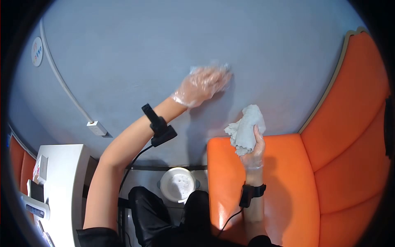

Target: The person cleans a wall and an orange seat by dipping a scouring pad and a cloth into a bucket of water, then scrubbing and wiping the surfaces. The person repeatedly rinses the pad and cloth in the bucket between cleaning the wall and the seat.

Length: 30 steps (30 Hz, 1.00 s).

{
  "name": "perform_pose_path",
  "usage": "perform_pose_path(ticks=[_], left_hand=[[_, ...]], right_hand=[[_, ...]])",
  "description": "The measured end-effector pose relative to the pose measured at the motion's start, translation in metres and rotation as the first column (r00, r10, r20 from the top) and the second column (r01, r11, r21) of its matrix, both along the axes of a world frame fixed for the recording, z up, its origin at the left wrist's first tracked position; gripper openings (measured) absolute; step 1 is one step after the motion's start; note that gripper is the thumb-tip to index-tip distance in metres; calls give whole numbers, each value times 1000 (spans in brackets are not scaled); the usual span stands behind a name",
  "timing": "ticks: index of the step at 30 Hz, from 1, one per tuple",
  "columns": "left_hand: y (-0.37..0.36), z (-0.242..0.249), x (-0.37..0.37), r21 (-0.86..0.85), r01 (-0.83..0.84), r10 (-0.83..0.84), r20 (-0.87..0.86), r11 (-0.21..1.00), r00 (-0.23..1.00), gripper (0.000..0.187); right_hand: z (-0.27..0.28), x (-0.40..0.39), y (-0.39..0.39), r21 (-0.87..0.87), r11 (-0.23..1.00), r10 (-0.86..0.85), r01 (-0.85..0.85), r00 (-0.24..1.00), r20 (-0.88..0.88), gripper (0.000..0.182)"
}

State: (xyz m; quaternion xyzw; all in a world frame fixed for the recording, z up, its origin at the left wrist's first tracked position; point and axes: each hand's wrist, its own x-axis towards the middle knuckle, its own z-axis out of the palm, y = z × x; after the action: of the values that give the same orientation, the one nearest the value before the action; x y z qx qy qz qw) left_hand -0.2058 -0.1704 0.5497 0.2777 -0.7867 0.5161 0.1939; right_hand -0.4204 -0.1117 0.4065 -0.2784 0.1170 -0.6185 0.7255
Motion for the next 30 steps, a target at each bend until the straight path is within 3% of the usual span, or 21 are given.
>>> perform_pose_path(ticks=[3, 6, 9, 12, 15, 18, 22, 26, 30], left_hand=[[-16, 31, -33, -86, -9, -2, -134, 996, 991, 50], [-35, 37, -59, -165, 109, -133, -146, 980, 980, 48], [-28, 20, -53, 25, 66, -67, 49, 998, 997, 49], [-3, 17, -2, -111, -19, 36, 156, 994, 987, 51], [6, 33, 19, -12, -25, 26, 80, 1000, 996, 56], [-4, 33, -14, -46, -31, 31, -8, 998, 999, 55], [-24, 33, -75, 19, 12, -12, 9, 1000, 1000, 47], [-36, 20, -72, 3, 117, -117, 10, 993, 993, 45], [5, 2, -7, 59, -136, 120, 218, 989, 969, 50]], right_hand=[[-10, -5, -7, -56, 993, 111, -105, 987, 120, 51], [-2, -4, -3, -35, 999, 42, -41, 998, 47, 51], [4, -4, 1, 9, 1000, 10, -10, 999, 40, 50], [5, -4, 1, 18, 1000, -14, 13, 998, 59, 47], [-3, -7, -5, -1, 1000, -24, 24, 994, 108, 46], [4, -9, -3, 60, 998, -26, 20, 993, 117, 46], [-13, -8, -7, 158, 986, 26, -43, 994, 110, 47], [-15, -5, -8, 187, 980, 49, -63, 996, 73, 49], [-9, -5, -3, 219, 975, 21, -36, 997, 71, 47]])
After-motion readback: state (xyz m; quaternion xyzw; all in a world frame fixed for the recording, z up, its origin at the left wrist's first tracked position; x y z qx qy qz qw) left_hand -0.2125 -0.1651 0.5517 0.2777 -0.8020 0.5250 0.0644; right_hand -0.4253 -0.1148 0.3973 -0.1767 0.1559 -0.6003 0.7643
